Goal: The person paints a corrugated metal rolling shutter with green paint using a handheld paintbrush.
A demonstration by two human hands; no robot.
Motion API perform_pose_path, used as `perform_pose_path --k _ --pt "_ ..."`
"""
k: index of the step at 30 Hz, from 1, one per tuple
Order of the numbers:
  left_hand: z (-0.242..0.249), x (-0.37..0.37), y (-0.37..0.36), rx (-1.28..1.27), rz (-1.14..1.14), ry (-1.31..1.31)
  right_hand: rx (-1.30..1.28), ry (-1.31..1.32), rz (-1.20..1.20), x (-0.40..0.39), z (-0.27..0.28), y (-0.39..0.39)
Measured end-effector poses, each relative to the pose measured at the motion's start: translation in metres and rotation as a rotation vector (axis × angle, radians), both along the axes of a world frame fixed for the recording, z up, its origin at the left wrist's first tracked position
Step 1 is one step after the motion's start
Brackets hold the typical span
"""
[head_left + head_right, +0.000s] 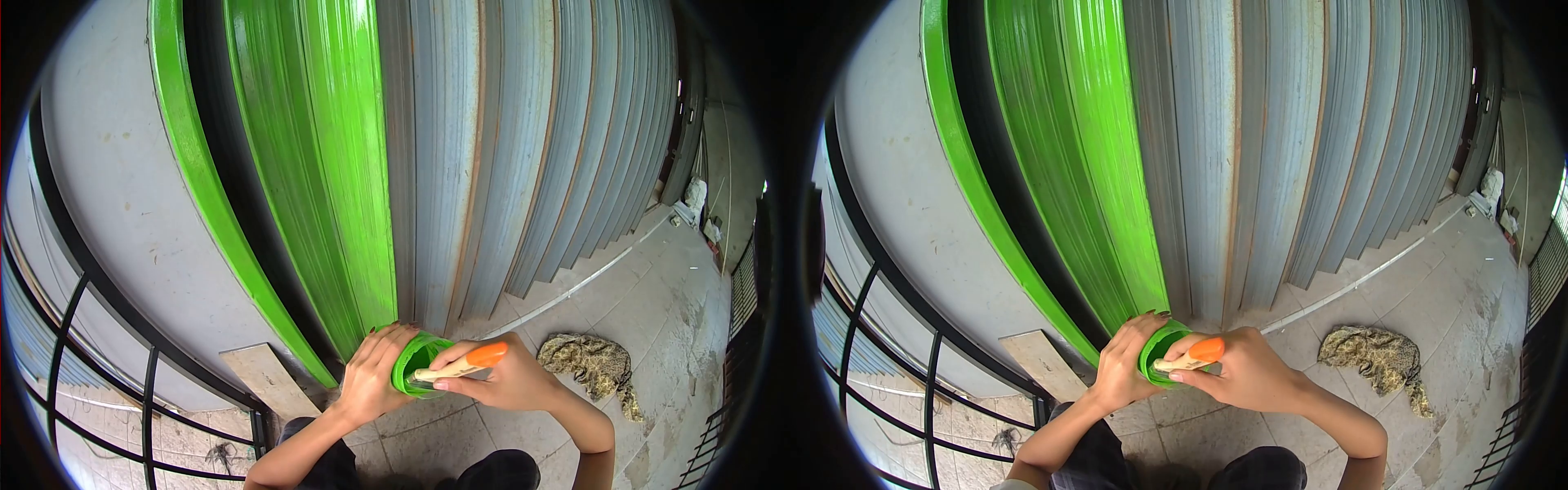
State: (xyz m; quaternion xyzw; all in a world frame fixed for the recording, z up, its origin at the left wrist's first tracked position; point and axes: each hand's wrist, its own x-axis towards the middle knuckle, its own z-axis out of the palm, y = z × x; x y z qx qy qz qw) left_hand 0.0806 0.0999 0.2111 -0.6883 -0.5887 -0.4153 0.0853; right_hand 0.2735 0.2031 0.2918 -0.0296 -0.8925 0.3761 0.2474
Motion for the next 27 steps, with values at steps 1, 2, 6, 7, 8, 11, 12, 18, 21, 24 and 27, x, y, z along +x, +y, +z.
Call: perform_pose_path --k 1,2,6,7,8,11,12,18,21,24,27 --pt "0.0 -0.001 0.001 0.005 0.013 -0.007 -0.084 0.053 -0.017 0.001 0.001 0.002" --pt "0.0 -0.001 0.001 0.009 0.026 -0.015 -0.168 0.105 -0.035 0.003 0.001 0.004" --pt "0.006 -0.001 -0.001 -0.089 0.082 -0.186 -0.671 0.209 -0.157 0.009 -0.005 0.015" --pt "0.006 -0.001 0.0 -0.095 0.098 -0.205 -0.734 0.215 -0.179 0.011 -0.007 0.02" --pt "0.006 -0.001 0.0 -0.1 0.115 -0.223 -0.778 0.218 -0.205 0.012 -0.01 0.025" --pt "0.01 -0.002 -0.001 -0.188 0.129 -0.328 -0.889 0.224 -0.263 0.011 -0.019 0.035" --pt "0.009 -0.003 -0.001 -0.223 0.128 -0.378 -0.922 0.239 -0.264 0.009 -0.02 0.036" --pt "0.01 -0.008 0.002 -0.239 0.037 -0.527 -0.875 0.487 -0.263 -0.002 -0.012 0.046" --pt "0.002 -0.011 0.007 -0.13 -0.03 -0.632 -0.365 0.719 -0.243 -0.019 0.003 0.061" --pt "0.001 -0.01 0.01 -0.057 -0.06 -0.726 0.489 0.671 -0.251 -0.049 0.022 0.081" --pt "0.005 -0.009 0.009 -0.032 -0.073 -0.725 0.583 0.53 -0.189 -0.08 0.009 0.089"
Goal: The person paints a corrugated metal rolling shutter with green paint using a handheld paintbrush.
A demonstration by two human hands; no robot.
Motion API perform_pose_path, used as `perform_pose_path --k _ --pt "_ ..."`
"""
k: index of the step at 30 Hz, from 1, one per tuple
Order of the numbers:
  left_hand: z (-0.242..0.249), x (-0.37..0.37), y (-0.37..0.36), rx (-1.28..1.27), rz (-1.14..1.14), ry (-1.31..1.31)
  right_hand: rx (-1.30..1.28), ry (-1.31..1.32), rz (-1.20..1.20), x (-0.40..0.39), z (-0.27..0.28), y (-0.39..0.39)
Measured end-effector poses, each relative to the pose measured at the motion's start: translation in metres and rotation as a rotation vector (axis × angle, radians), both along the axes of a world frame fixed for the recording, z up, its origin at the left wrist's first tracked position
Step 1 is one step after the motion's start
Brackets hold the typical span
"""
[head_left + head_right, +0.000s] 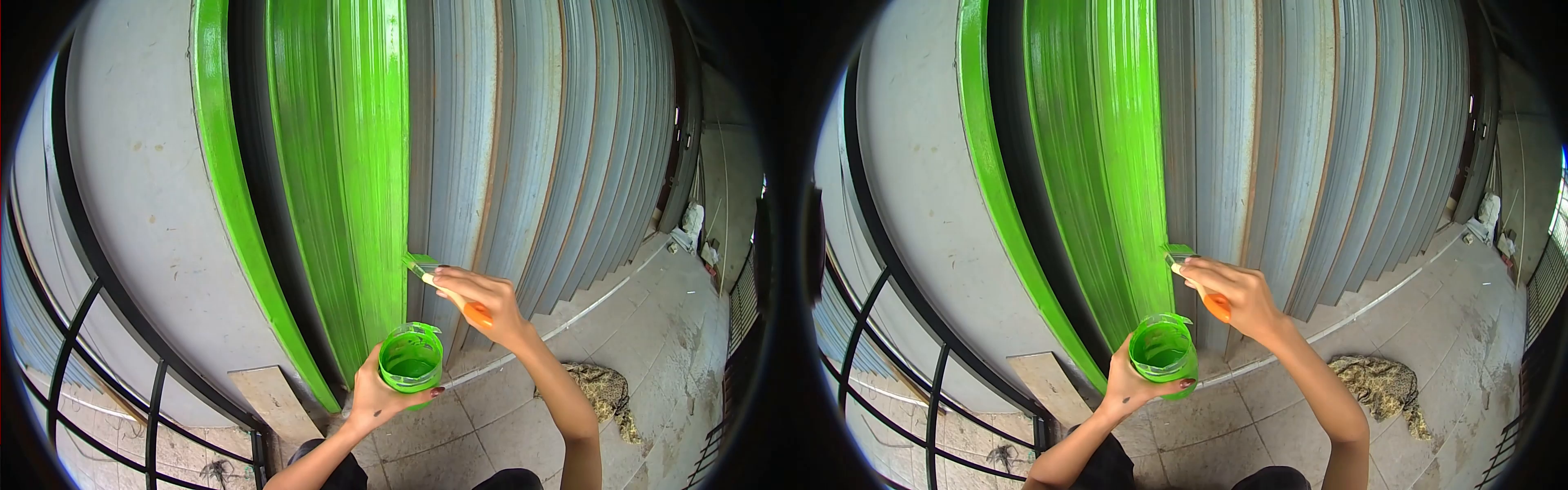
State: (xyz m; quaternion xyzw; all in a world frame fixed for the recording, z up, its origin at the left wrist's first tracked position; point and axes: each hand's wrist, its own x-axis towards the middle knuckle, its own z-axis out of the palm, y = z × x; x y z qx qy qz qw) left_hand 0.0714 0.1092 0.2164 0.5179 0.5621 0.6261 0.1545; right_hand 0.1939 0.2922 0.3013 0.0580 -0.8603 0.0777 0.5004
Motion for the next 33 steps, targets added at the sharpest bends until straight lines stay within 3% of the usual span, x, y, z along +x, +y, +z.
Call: perform_pose_path --k 2,5,8,11,15,18,20,24,27,30,33 --pt "0.0 -0.001 -0.004 -0.004 -0.013 0.016 0.032 -0.068 -0.012 -0.017 -0.005 0.01" --pt "-0.002 -0.002 -0.008 -0.017 -0.046 0.019 0.122 0.027 -0.049 -0.033 0.023 0.024" --pt "0.002 -0.003 -0.01 -0.021 -0.064 0.018 0.267 0.321 -0.085 -0.04 0.067 0.02" --pt "0.004 -0.004 -0.011 -0.034 -0.064 0.031 0.256 0.313 -0.117 -0.038 0.063 0.017" --pt "0.0 -0.009 -0.01 -0.037 -0.058 0.018 0.346 -0.013 -0.17 -0.033 -0.032 0.03" --pt "0.001 -0.012 -0.012 -0.039 -0.052 0.008 0.352 -0.169 -0.139 -0.025 -0.057 0.028" --pt "0.003 -0.013 -0.012 -0.042 -0.057 0.003 0.306 -0.194 -0.1 -0.022 -0.037 0.027" --pt "0.002 -0.015 -0.01 -0.05 -0.075 -0.017 0.319 0.235 -0.127 -0.029 0.051 0.026" --pt "0.003 -0.013 -0.01 -0.075 -0.024 0.083 0.163 0.37 -0.066 -0.015 0.087 0.008" --pt "0.007 -0.008 -0.015 -0.083 0.082 0.239 -0.228 0.02 0.127 0.031 0.08 -0.019" --pt "0.009 -0.007 -0.015 -0.03 0.148 0.38 -0.28 -0.254 0.276 0.068 0.066 -0.05"
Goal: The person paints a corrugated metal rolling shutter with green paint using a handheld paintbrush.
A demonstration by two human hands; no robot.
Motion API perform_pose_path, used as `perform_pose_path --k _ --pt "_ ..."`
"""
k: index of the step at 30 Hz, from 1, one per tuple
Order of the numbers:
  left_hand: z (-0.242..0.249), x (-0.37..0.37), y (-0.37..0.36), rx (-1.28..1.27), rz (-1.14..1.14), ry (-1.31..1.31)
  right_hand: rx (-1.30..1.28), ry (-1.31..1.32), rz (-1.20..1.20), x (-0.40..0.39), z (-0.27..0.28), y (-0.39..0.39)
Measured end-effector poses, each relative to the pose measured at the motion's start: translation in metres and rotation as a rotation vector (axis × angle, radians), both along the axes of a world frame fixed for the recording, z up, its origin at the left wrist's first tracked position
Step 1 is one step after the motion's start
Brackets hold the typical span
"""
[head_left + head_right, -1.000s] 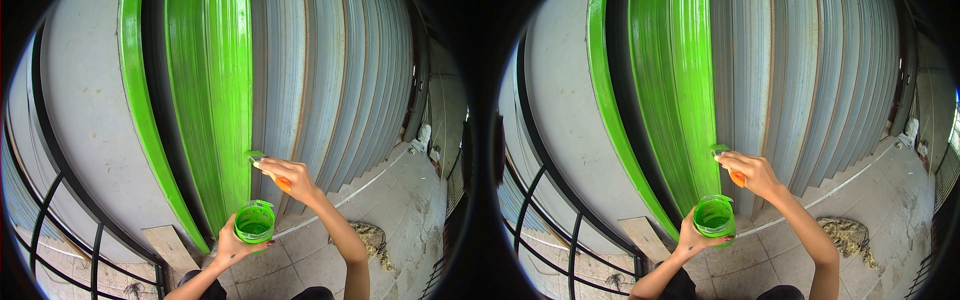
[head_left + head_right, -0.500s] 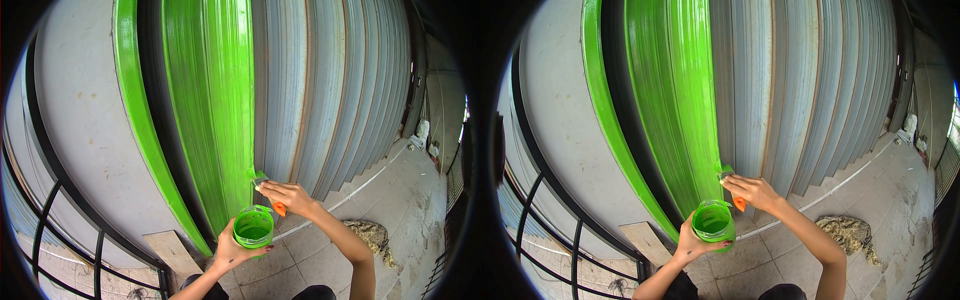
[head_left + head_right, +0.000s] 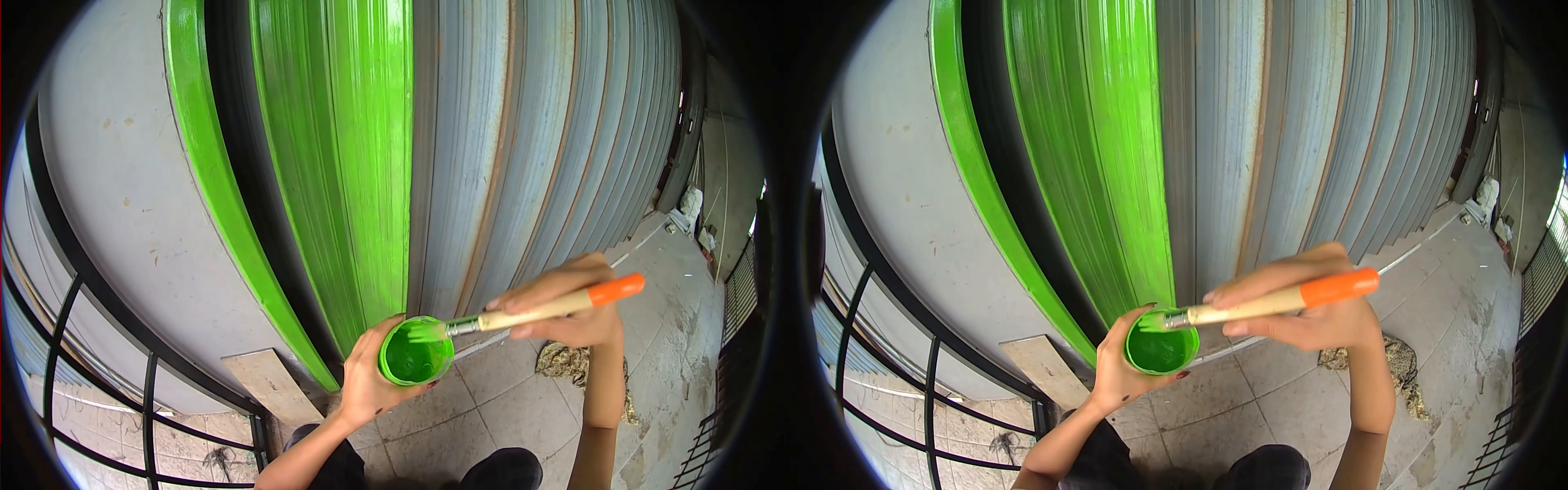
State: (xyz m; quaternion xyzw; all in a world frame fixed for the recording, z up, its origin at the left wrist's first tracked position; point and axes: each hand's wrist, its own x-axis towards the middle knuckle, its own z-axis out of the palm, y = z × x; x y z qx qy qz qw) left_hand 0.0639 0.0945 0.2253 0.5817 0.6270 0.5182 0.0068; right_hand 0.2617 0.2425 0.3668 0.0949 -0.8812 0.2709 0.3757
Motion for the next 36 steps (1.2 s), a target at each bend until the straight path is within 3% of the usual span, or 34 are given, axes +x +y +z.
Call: perform_pose_path --k 6,10,15,36 --pt "-0.007 -0.001 0.007 0.116 -0.071 0.209 0.176 -0.173 -0.179 0.018 -0.017 -0.049" --pt "-0.012 0.004 0.01 0.147 -0.121 0.23 0.28 -0.375 -0.095 0.015 -0.026 -0.049" --pt "-0.015 0.009 0.012 0.173 -0.163 0.37 0.251 -0.406 -0.05 0.011 -0.043 -0.044" --pt "-0.016 0.013 0.012 0.156 -0.183 0.388 0.163 -0.414 -0.049 0.015 -0.053 -0.048"
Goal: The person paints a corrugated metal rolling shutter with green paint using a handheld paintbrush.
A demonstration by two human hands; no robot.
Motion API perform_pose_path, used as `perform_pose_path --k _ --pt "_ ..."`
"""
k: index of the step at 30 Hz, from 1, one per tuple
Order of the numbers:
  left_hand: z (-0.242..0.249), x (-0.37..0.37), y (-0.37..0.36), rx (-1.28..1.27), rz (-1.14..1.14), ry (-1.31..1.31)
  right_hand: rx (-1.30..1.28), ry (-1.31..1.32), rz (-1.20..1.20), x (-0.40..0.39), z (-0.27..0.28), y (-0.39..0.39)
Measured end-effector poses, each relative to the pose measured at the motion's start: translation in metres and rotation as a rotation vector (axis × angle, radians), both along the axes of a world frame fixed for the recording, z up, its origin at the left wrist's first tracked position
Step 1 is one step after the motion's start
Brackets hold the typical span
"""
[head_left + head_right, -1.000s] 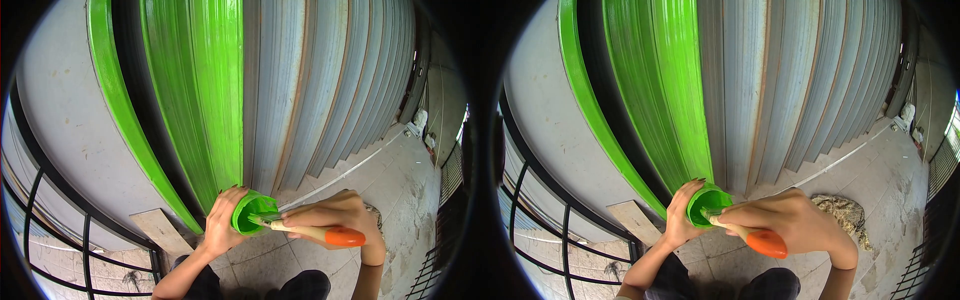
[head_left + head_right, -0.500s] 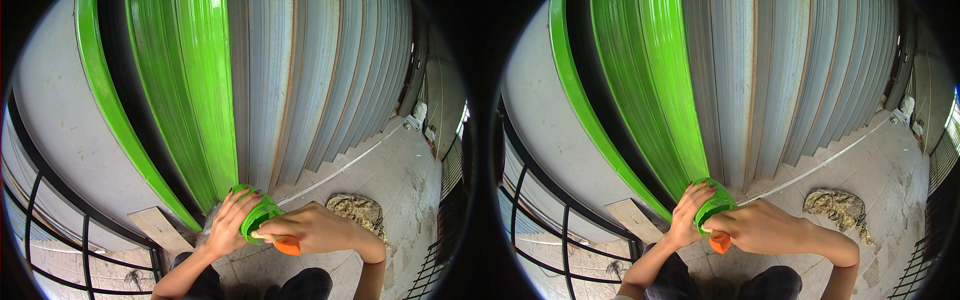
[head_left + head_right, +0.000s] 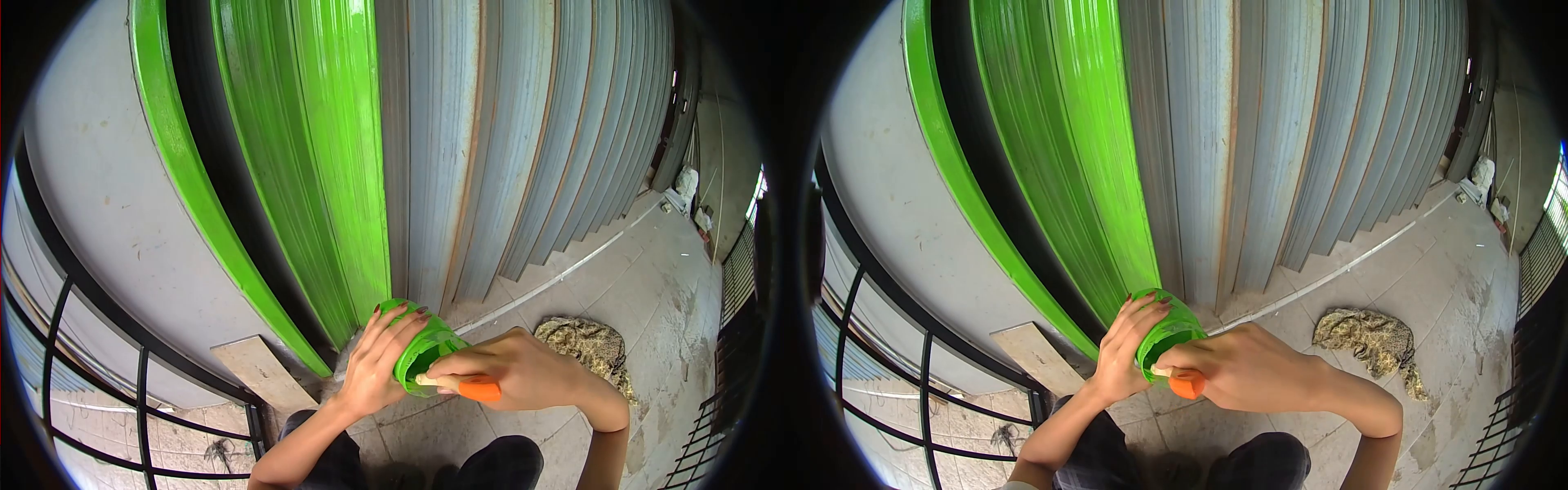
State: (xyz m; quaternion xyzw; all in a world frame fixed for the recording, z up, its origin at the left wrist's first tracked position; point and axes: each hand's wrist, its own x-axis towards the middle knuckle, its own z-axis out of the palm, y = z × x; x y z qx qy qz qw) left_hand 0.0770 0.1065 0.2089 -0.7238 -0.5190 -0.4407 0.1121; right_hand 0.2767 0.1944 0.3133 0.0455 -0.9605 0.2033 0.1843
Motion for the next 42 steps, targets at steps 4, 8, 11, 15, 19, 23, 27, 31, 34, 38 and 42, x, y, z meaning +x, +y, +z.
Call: perform_pose_path --k 4,8,11,15,19,23,27,31,34,38,42 --pt "0.003 0.003 -0.002 -0.024 -0.011 -0.063 -0.075 0.003 -0.052 0.0 0.001 -0.001" --pt "0.003 0.003 -0.003 -0.056 0.054 -0.095 -0.375 0.127 -0.174 -0.003 -0.004 0.003" --pt "0.008 0.004 -0.005 -0.129 0.115 -0.222 -0.834 0.239 -0.256 -0.003 -0.015 0.008" --pt "0.012 -0.004 -0.008 -0.246 0.22 -0.454 -1.107 0.572 -0.271 -0.005 -0.027 0.028" --pt "0.005 -0.032 -0.005 -0.181 0.179 -0.588 -0.598 0.896 -0.238 -0.032 -0.051 0.064" --pt "0.011 -0.042 -0.018 -0.124 0.23 -0.633 -0.068 0.776 -0.14 -0.069 -0.089 0.078" --pt "0.013 -0.048 -0.026 -0.091 0.254 -0.632 0.353 0.702 -0.132 -0.096 -0.137 0.089" --pt "0.021 -0.041 -0.032 -0.117 0.244 -0.651 0.55 0.825 -0.175 -0.109 -0.121 0.103" --pt "0.019 -0.041 -0.033 -0.137 0.227 -0.648 0.575 0.986 -0.249 -0.108 -0.09 0.117" --pt "0.019 -0.04 -0.032 -0.149 0.216 -0.666 0.581 0.861 -0.209 -0.115 -0.122 0.114" --pt "0.018 -0.043 -0.032 -0.172 0.219 -0.661 0.707 0.67 -0.047 -0.114 -0.172 0.102"
